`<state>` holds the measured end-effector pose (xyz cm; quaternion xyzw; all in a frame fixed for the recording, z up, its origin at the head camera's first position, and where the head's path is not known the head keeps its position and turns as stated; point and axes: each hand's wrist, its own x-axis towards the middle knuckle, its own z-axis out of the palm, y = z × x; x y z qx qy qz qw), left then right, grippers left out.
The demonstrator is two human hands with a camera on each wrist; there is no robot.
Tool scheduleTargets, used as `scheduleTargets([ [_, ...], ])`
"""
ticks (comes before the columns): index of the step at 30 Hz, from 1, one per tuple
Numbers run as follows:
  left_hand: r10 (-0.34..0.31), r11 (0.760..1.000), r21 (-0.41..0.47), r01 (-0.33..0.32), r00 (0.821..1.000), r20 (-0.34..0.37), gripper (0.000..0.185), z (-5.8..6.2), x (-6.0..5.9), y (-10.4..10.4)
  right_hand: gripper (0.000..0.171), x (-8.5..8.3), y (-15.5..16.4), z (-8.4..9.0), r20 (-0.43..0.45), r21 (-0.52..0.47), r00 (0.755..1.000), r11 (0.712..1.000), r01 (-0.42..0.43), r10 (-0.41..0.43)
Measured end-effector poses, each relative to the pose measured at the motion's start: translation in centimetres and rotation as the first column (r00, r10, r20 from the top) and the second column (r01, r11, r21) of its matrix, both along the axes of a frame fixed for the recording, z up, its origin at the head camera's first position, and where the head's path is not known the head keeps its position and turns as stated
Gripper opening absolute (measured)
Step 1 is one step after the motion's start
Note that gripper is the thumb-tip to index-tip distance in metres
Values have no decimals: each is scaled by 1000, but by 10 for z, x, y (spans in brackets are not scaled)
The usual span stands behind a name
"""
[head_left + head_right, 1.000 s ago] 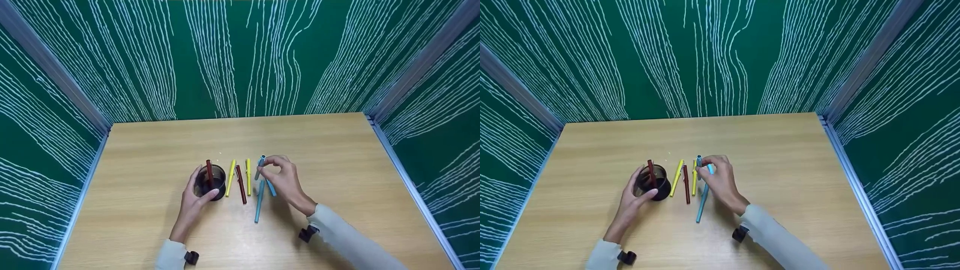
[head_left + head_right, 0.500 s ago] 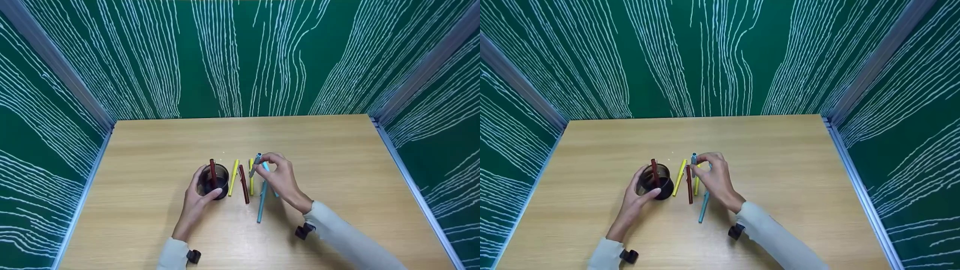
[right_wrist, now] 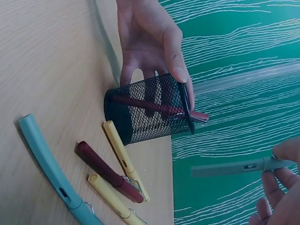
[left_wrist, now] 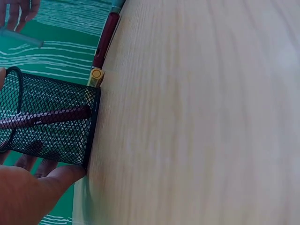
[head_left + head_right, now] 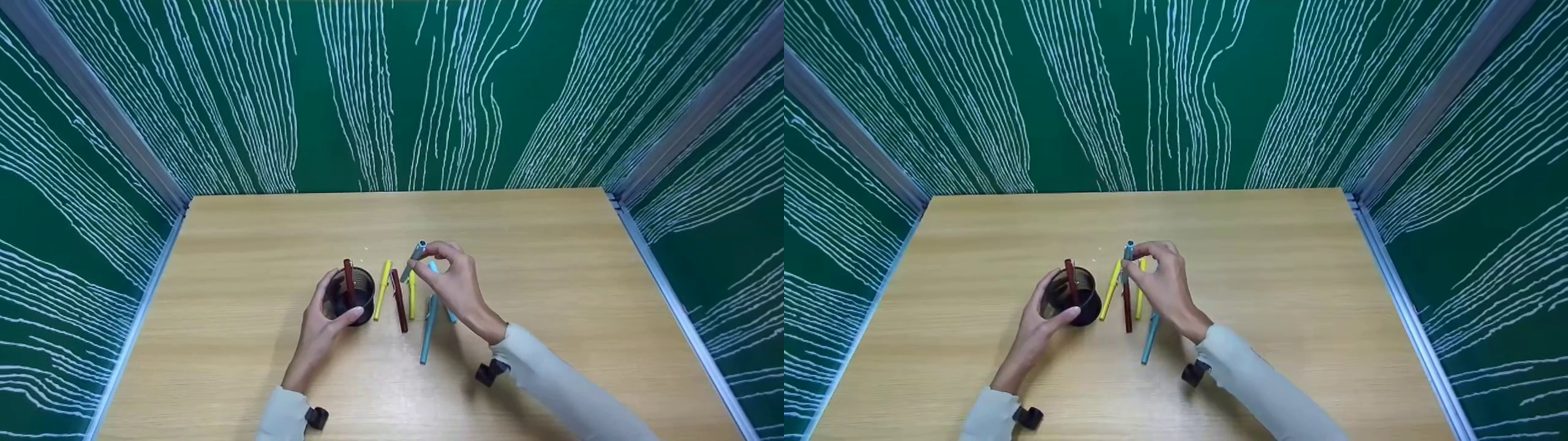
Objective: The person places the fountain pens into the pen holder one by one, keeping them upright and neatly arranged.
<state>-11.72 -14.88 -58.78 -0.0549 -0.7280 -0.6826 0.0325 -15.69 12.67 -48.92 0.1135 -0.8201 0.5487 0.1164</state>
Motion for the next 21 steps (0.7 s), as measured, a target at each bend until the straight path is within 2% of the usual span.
scheduleTargets([
  [12,-1,1000,5,1,1000,5,90,0,1,0,9,1,-9,2,-6,-45,1000,999,-17,17],
  [21,-5,1000,16,5,1000,-5,89,1,1,0,10,2,-16,4,-45,-30,999,999,-26,25],
])
